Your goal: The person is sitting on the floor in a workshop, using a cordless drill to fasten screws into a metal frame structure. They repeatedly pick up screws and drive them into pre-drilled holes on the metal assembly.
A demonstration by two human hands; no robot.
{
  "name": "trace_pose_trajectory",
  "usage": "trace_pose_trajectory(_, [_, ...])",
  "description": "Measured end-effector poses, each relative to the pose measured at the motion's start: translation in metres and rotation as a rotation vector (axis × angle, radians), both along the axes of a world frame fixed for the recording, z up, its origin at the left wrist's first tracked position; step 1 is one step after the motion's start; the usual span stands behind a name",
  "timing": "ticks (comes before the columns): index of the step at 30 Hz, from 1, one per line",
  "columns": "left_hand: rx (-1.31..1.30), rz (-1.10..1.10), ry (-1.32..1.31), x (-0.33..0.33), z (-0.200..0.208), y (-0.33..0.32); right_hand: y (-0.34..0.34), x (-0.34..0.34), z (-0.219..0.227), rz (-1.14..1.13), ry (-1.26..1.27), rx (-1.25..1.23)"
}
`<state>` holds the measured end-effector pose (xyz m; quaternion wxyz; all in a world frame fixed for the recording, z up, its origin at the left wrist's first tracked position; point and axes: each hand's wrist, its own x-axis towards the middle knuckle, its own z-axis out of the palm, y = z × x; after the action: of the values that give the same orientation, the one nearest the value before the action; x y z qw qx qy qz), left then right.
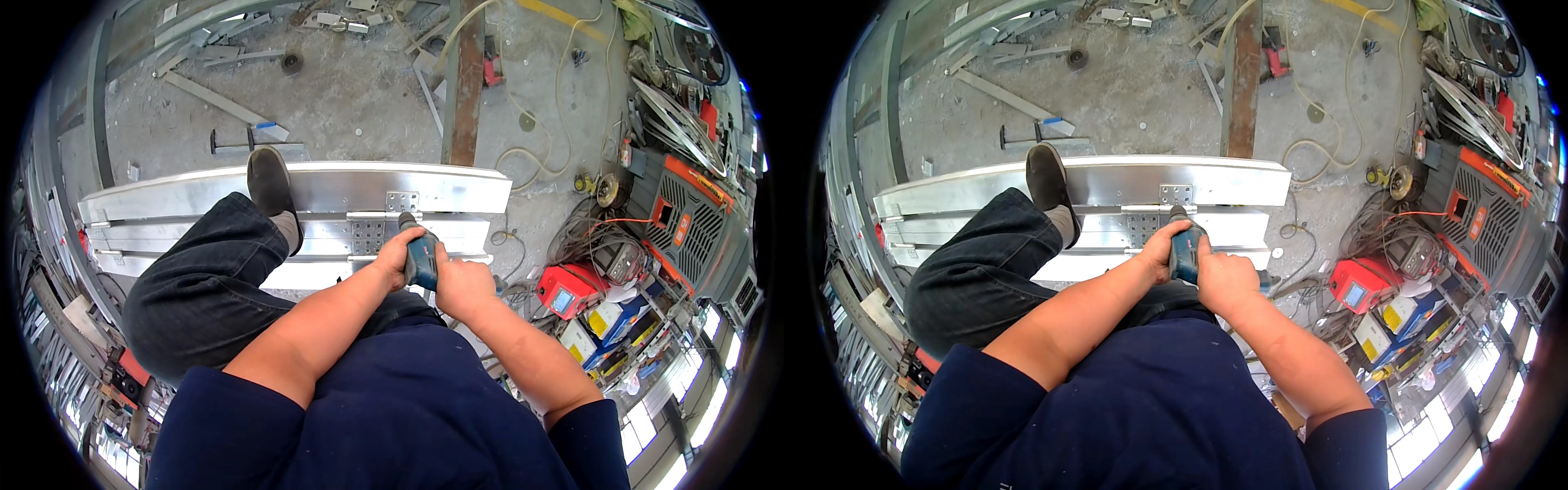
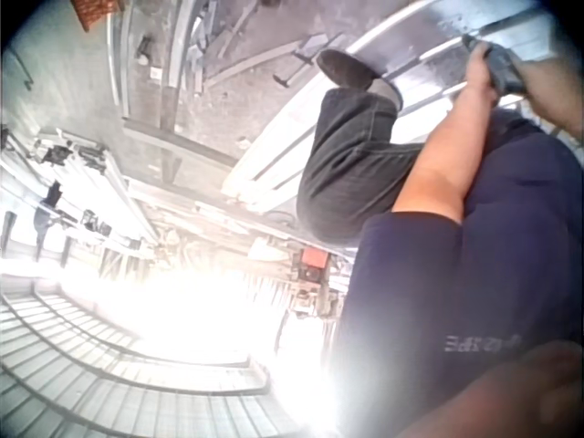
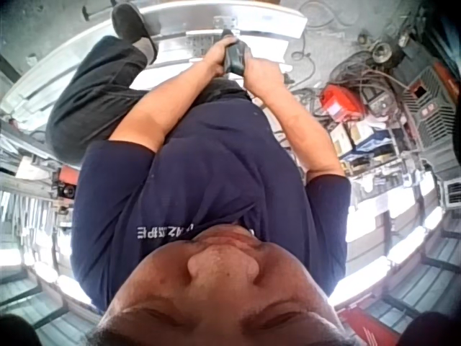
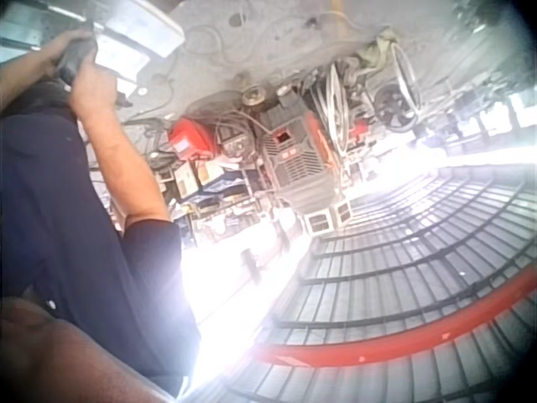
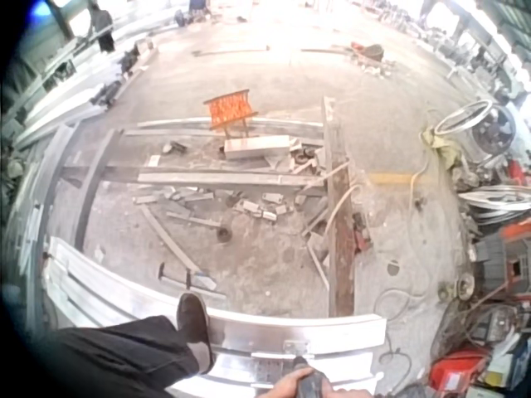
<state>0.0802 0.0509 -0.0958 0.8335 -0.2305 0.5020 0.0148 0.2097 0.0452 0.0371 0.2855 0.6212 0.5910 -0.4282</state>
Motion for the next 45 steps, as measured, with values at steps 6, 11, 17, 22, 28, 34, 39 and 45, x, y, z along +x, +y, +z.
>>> trace_pose_trajectory(6, [-0.012,0.007,-0.003,-0.001,0.0,0.003,0.002,-0.001,0.0,-0.009,0.0,0.032])
trace_pose_trajectory(11, [-0.001,0.032,-0.001,0.002,0.0,0.004,0.014,0.004,0.001,0.004,0.02,-0.016])
trace_pose_trajectory(17, [0.023,-0.007,-0.002,0.003,-0.004,0.001,0.019,0.004,0.004,0.027,0.005,-0.063])
trace_pose_trajectory(22, [0.016,0.024,0.003,0.004,-0.006,0.0,0.022,0.006,0.004,0.043,0.005,-0.061])
trace_pose_trajectory(28, [0.012,0.03,-0.016,0.006,-0.002,0.005,0.02,0.009,0.001,0.034,0.006,-0.029])
trace_pose_trajectory(34, [-0.001,0.041,0.008,0.007,0.004,0.009,0.019,0.01,0.0,0.033,0.001,-0.019])
trace_pose_trajectory(39, [-0.002,0.023,0.001,0.006,0.006,0.01,0.015,0.009,-0.002,0.035,0.007,0.019])
trace_pose_trajectory(45, [0.001,-0.001,-0.005,0.005,0.007,0.009,0.016,0.006,0.001,0.039,0.006,0.029])
